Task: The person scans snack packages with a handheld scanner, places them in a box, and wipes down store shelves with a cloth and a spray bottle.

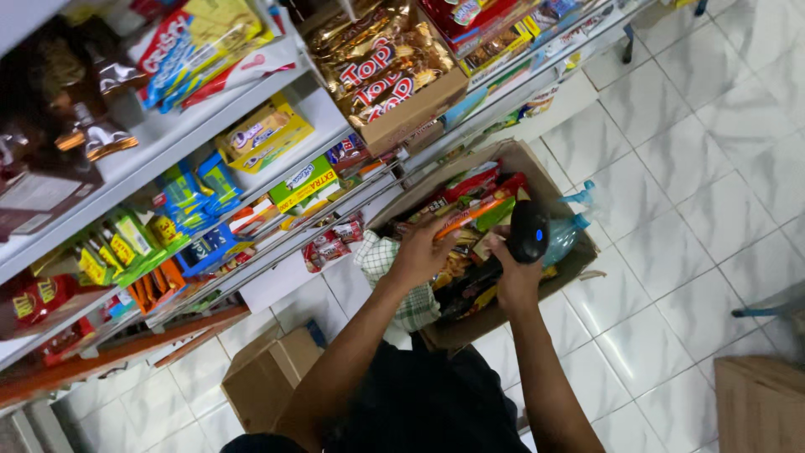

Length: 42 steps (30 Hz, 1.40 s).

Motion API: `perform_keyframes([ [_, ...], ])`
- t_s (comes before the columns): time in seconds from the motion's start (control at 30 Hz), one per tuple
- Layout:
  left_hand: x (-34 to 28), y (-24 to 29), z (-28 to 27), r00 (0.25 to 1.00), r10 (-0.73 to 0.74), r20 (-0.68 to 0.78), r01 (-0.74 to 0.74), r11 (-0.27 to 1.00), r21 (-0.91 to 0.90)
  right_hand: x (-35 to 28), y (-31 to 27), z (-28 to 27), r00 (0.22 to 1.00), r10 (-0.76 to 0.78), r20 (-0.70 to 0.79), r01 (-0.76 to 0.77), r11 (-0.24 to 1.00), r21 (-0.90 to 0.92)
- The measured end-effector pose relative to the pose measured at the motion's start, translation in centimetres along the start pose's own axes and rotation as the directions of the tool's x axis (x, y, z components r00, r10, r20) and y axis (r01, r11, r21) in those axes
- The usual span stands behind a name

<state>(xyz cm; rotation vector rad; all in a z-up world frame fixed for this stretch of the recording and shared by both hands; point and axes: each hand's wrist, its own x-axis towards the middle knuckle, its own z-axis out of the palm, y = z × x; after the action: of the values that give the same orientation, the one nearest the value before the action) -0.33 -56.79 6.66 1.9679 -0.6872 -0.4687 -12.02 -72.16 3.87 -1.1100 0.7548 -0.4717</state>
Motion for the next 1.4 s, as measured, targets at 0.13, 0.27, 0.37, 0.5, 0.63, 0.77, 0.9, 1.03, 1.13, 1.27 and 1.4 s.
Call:
perform_keyframes([
  [0.13,-4.3,2.2,-2.8,0.983,0.163,-0.090,-0.151,0.980,0.131,-1.5,-0.7,4.2,0.993,-0.114,0.023,0.107,0.976,0.192],
  [0.27,-9.2,1.7,-7.7,0.986,0.079,-0.149,-0.087,0.995,-0.044,-3.5,0.0,9.0,0.979,-0.130,0.159,0.079,0.954,0.290],
  [0.37,-12.6,0.4,-11.0,0.988,-0.119,-0.094,0.095,0.969,-0.226,-5.6,0.5,12.4,0.952,-0.084,0.293,-0.007,0.955,0.298],
  [0.5,-18.0,-3.1,-14.5,0.946,-0.320,-0.047,0.221,0.747,-0.627,-9.9,1.7,16.4,0.892,0.019,0.452,-0.098,0.983,0.152],
  [0.63,-23.7,-7.6,-16.6,0.939,-0.314,-0.139,-0.030,0.326,-0.945,-15.1,3.9,19.3,0.841,0.123,0.528,-0.119,0.992,-0.041],
  [0.77,-28.7,-10.7,-20.1,0.861,-0.372,-0.347,-0.266,0.253,-0.930,-20.6,6.1,23.5,0.764,0.216,0.609,-0.028,0.953,-0.302],
  [0.9,-33.1,-11.0,-23.4,0.738,-0.446,-0.506,-0.394,0.324,-0.860,-26.7,8.0,27.2,0.612,0.220,0.760,0.112,0.927,-0.359],
  [1.03,-35.8,-11.2,-26.6,0.684,-0.431,-0.588,-0.566,0.195,-0.801,-31.2,10.6,30.1,0.631,0.251,0.734,0.098,0.913,-0.396],
  [1.13,-38.2,-11.9,-28.1,0.643,-0.448,-0.621,-0.533,0.320,-0.783,-33.6,13.2,32.3,0.665,0.299,0.684,-0.141,0.950,-0.278],
  [1.27,-41.2,-13.9,-29.5,0.600,-0.549,-0.582,-0.453,0.367,-0.812,-35.3,14.4,34.5,0.701,0.220,0.678,-0.208,0.973,-0.101],
  [1.4,-42.3,-17.0,-31.6,0.403,-0.666,-0.628,-0.564,0.360,-0.744,-37.8,13.5,35.8,0.762,0.195,0.617,0.067,0.925,-0.375],
])
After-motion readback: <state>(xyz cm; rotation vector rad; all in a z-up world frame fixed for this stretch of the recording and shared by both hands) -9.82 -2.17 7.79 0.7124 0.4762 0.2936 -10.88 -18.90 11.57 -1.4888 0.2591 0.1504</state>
